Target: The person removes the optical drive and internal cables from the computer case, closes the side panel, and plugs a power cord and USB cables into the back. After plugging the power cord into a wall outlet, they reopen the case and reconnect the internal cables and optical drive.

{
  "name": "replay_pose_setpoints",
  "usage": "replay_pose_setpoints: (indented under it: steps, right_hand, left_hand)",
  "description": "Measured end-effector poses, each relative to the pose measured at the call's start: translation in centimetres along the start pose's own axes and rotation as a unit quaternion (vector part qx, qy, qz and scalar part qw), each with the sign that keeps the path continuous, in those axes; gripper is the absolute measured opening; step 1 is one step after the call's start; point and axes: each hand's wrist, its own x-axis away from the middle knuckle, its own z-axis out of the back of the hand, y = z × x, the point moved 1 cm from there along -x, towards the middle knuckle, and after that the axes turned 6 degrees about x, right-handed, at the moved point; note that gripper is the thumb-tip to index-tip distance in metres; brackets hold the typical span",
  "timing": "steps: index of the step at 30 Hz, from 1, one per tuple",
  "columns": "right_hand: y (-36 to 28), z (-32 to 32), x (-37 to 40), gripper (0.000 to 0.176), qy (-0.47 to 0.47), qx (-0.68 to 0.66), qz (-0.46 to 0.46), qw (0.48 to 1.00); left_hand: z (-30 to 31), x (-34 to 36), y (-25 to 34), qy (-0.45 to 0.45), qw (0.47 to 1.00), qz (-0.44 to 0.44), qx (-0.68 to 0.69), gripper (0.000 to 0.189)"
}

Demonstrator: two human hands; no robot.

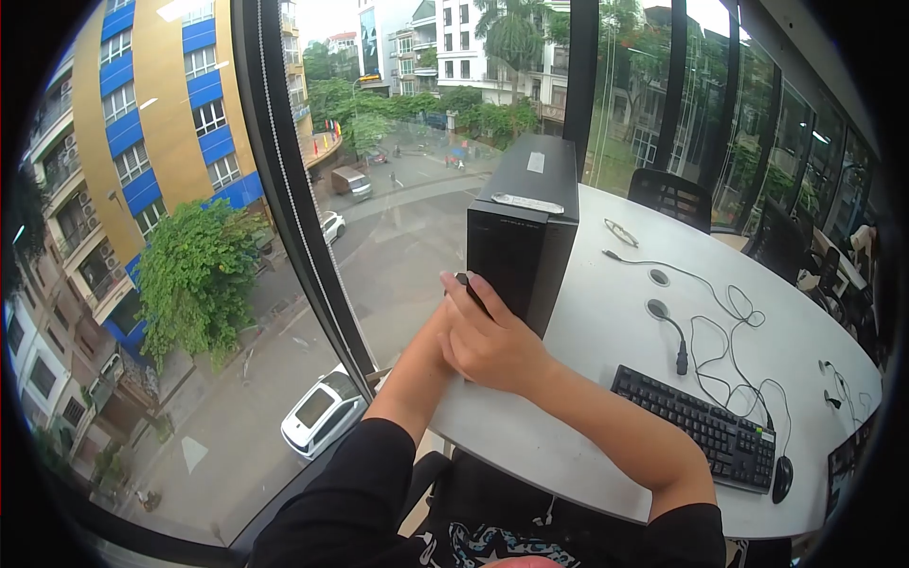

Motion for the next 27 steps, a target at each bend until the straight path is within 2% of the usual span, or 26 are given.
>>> replay_pose_setpoints:
  steps: [2, 4, 8, 17, 19, 20, 22, 23, 25, 26, 27]
  right_hand:
    - [-0.2, -0.3, 0.3, 0.029, -0.003, -0.023, -0.009, 1.0]
    - [-0.1, -0.8, 0.1, 0.034, 0.052, 0.017, 0.004, 0.999]
    - [0.2, -0.3, 0.2, 0.034, 0.043, -0.012, 0.012, 0.999]
    - [2.3, 0.1, 3.0, 0.021, 0.097, -0.074, 0.019, 0.992]
    - [2.8, 0.2, 3.3, 0.02, 0.1, -0.087, 0.031, 0.991]
    - [3.0, 0.2, 3.6, 0.019, 0.104, -0.1, 0.04, 0.989]
    - [3.8, 0.4, 4.5, 0.018, 0.106, -0.098, 0.037, 0.989]
    - [4.3, 0.4, 5.1, 0.017, 0.108, -0.096, 0.038, 0.989]
    - [5.3, 0.3, 6.1, 0.018, 0.12, -0.101, 0.04, 0.987]
    - [5.8, 0.3, 6.7, 0.02, 0.132, -0.106, 0.04, 0.985]
    - [6.3, 0.1, 7.2, 0.021, 0.136, -0.094, 0.041, 0.985]
  left_hand:
    - [0.4, -0.4, -0.4, 0.003, 1.0, -0.004, -0.006, 0.068]
    - [0.6, -1.1, -0.7, 0.007, 1.0, -0.01, -0.012, 0.068]
    - [1.4, -2.0, -1.0, 0.021, 0.999, -0.027, -0.024, 0.07]
    - [3.0, -5.1, -3.3, 0.074, 0.992, -0.076, -0.065, 0.072]
    - [3.1, -5.3, -3.5, 0.103, 0.983, -0.129, -0.081, 0.08]
    - [3.3, -5.1, -3.7, 0.103, 0.983, -0.127, -0.082, 0.08]
    - [2.7, -3.6, -2.7, 0.098, 0.952, -0.192, -0.215, 0.079]
    - [2.3, -3.4, -2.4, 0.099, 0.953, -0.192, -0.214, 0.079]
    - [2.3, -3.6, -2.3, 0.182, 0.973, -0.102, -0.098, 0.081]
    - [2.7, -3.8, -2.3, 0.184, 0.973, -0.102, -0.095, 0.081]
    - [3.2, -4.0, -2.3, 0.177, 0.975, -0.095, -0.093, 0.089]
